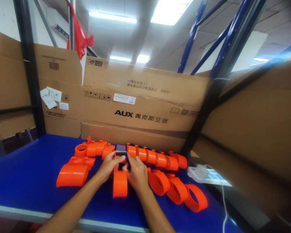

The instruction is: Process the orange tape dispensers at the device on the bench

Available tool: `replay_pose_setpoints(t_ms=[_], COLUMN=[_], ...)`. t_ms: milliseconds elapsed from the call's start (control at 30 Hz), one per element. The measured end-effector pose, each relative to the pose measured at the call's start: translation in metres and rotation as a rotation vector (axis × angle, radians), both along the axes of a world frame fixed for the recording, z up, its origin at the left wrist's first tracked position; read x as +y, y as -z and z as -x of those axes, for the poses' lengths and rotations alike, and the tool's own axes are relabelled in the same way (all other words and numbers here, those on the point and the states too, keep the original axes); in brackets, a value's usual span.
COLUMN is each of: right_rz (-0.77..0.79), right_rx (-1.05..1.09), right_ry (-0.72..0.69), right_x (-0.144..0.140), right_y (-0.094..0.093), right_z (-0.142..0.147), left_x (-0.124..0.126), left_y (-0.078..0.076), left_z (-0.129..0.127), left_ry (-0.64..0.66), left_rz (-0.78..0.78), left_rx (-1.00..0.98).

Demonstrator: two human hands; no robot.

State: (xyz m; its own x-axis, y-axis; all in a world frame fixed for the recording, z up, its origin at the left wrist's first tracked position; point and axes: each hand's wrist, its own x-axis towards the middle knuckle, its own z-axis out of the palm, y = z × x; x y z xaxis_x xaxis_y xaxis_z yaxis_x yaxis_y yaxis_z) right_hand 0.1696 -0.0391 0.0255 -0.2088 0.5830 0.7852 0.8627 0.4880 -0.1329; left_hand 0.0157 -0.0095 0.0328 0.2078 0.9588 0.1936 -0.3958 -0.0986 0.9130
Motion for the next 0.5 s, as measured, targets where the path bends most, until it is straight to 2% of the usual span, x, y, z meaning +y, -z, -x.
replay_pose_setpoints(t_ms=[500], right_rz=[-0.016], right_rx=[-0.052], right_ry=[-0.002], right_x=[-0.0009], right_y=[0.0034], right_z=[-0.0011], left_x=[0.0044], left_y=[0.0052], left_z=[0.0015], left_ry=[0.068], left_rz=[-0.002], left_rx=[0.039])
